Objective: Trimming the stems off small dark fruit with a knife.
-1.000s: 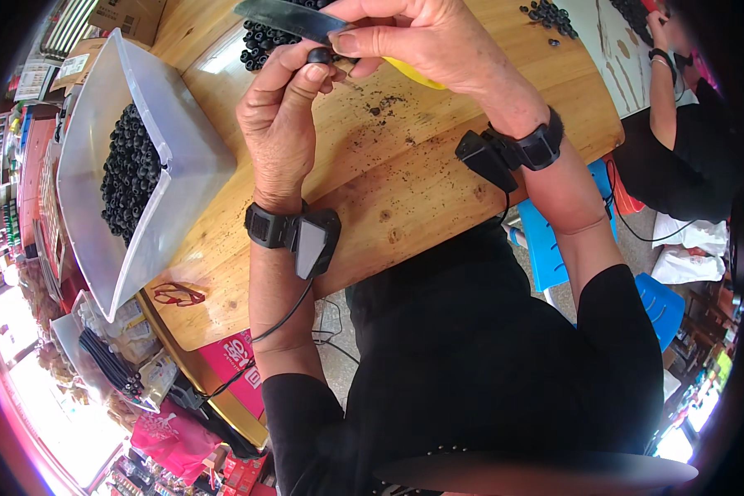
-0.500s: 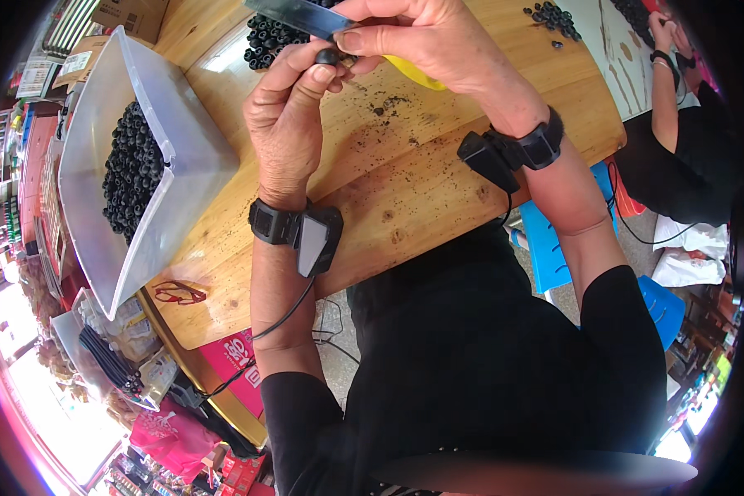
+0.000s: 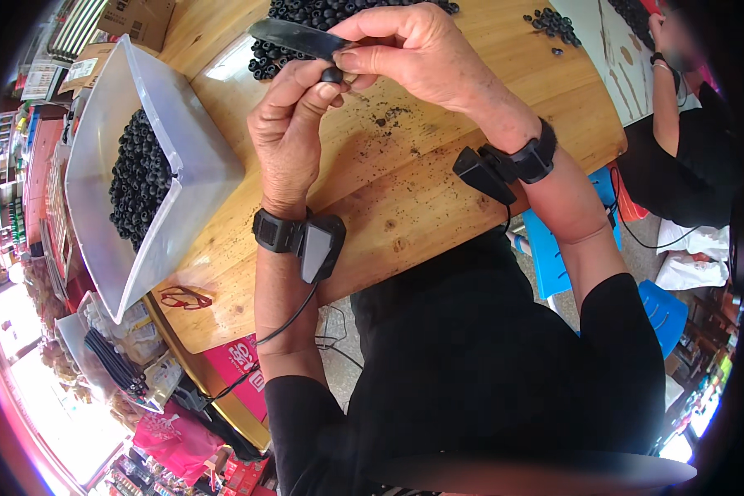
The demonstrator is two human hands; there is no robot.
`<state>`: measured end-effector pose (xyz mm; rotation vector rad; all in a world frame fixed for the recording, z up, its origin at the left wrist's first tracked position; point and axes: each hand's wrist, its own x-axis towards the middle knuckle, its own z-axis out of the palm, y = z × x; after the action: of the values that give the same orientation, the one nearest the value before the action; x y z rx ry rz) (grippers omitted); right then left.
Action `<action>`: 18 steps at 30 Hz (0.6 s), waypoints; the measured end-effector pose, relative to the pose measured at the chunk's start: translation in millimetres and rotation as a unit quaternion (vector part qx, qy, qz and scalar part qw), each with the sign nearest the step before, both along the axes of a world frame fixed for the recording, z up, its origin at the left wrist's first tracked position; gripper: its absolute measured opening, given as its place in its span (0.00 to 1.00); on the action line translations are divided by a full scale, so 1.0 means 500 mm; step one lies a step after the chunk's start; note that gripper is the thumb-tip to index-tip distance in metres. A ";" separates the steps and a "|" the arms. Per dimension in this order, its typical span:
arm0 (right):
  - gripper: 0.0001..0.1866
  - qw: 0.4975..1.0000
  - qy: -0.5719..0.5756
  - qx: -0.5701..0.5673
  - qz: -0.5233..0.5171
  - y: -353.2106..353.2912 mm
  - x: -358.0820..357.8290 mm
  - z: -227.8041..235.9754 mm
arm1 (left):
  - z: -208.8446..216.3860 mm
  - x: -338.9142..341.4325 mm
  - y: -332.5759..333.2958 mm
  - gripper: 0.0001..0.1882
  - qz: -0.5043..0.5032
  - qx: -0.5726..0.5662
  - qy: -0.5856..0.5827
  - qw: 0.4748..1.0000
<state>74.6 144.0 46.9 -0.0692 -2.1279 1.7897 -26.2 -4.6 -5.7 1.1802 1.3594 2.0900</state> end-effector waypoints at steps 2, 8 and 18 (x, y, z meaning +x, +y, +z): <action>0.09 0.996 -0.011 -0.090 0.027 0.002 -0.001 0.001 | 0.002 -0.001 0.003 0.11 -0.011 0.009 -0.004 1.000; 0.10 0.957 0.019 -0.280 0.073 0.000 -0.001 -0.005 | 0.014 0.000 -0.003 0.14 -0.069 0.046 -0.054 0.995; 0.09 0.968 0.075 -0.216 0.104 -0.003 0.013 0.018 | 0.013 0.004 -0.002 0.14 -0.056 0.062 -0.076 0.994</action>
<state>81.2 142.4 56.2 0.1812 -1.6612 2.2753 -24.4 -5.5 0.9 1.0919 1.0857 2.1612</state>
